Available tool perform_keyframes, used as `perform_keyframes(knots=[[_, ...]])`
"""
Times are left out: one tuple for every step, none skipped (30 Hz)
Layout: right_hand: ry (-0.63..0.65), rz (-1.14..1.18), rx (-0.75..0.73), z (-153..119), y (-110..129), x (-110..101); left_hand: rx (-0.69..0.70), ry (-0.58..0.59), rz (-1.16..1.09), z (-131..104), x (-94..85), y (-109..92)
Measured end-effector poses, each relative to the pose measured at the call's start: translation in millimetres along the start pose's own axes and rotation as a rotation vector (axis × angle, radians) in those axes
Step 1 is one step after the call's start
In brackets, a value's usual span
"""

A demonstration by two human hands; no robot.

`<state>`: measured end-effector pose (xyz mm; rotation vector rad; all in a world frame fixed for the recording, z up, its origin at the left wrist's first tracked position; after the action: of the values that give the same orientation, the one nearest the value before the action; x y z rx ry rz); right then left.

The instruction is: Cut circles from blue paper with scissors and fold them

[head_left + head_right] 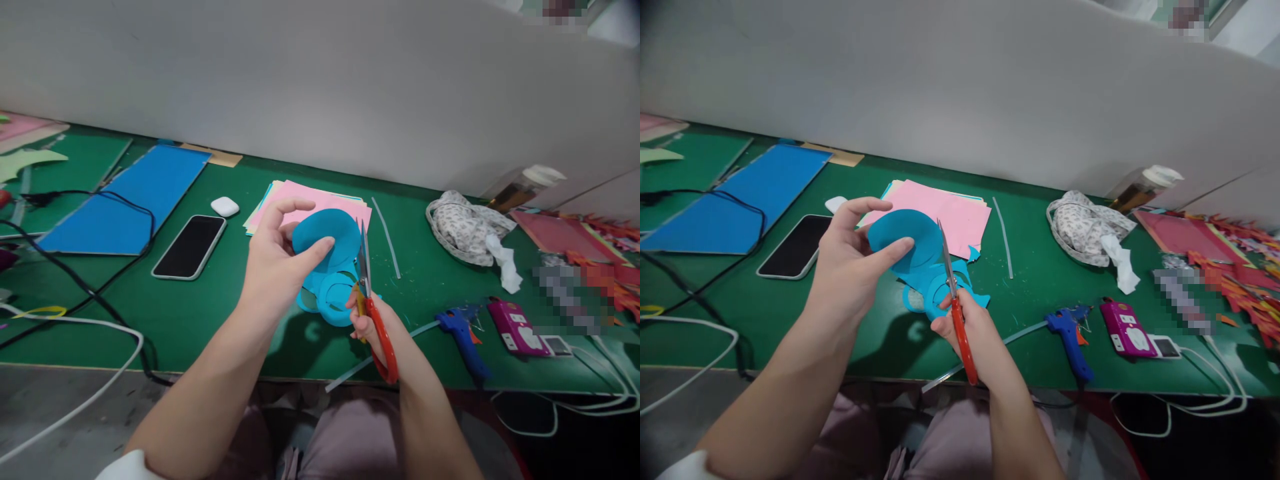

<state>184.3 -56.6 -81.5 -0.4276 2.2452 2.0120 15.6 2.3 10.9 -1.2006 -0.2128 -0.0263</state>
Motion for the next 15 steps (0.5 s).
perform_keyframes(knots=[[0.015,0.001,0.009,0.0,-2.3,0.6,0.003,0.007,0.003,0.1,0.2,-0.6],[0.030,0.013,0.021,0.0,-4.7,1.3,0.001,0.013,0.005,0.1,0.5,-1.1],[0.041,0.024,0.028,-0.2,-6.4,1.6,-0.001,0.017,0.006,0.0,0.7,-1.7],[0.045,0.031,0.031,-0.5,-7.3,1.4,-0.007,0.020,0.007,-0.1,0.9,-2.0],[0.049,0.036,0.032,-0.9,-7.8,1.3,-0.014,0.020,0.008,-0.3,0.9,-2.3],[0.050,0.037,0.032,-1.3,-7.6,1.1,-0.021,0.017,0.011,-0.4,0.6,-2.5],[0.052,0.035,0.030,-1.7,-7.2,1.1,-0.027,0.014,0.013,-0.6,0.3,-2.5],[0.052,0.027,0.029,-2.0,-6.7,1.0,-0.031,0.010,0.014,-0.6,-0.1,-2.4],[0.049,0.016,0.026,-2.2,-6.2,0.6,-0.033,0.007,0.014,-0.5,-0.5,-2.3],[0.043,0.004,0.025,-2.1,-5.8,0.2,-0.033,0.004,0.013,-0.3,-1.0,-2.1],[0.036,-0.009,0.024,-1.9,-5.7,-0.4,-0.031,0.002,0.009,0.1,-1.3,-2.0],[0.031,-0.018,0.025,-1.7,-6.0,-0.8,-0.030,0.002,0.002,0.6,-1.5,-1.9],[0.028,-0.023,0.028,-1.3,-6.5,-1.0,-0.031,0.006,-0.006,1.1,-1.5,-1.8],[0.028,-0.026,0.030,-1.0,-7.1,-1.1,-0.034,0.010,-0.014,1.7,-1.5,-1.7],[0.030,-0.025,0.031,-0.7,-7.6,-1.1,-0.041,0.014,-0.021,2.2,-1.5,-1.5]])
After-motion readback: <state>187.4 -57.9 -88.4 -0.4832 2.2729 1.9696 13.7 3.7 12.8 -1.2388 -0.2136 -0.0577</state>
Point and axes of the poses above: each hand's wrist, its own z-axis towards the middle knuckle, its own x-axis out of the palm, y = z × x, the point moved 8 cm from there along z, towards the middle knuckle, and after that the axes turned 2 degrees about -y, right-handed, at the moved point
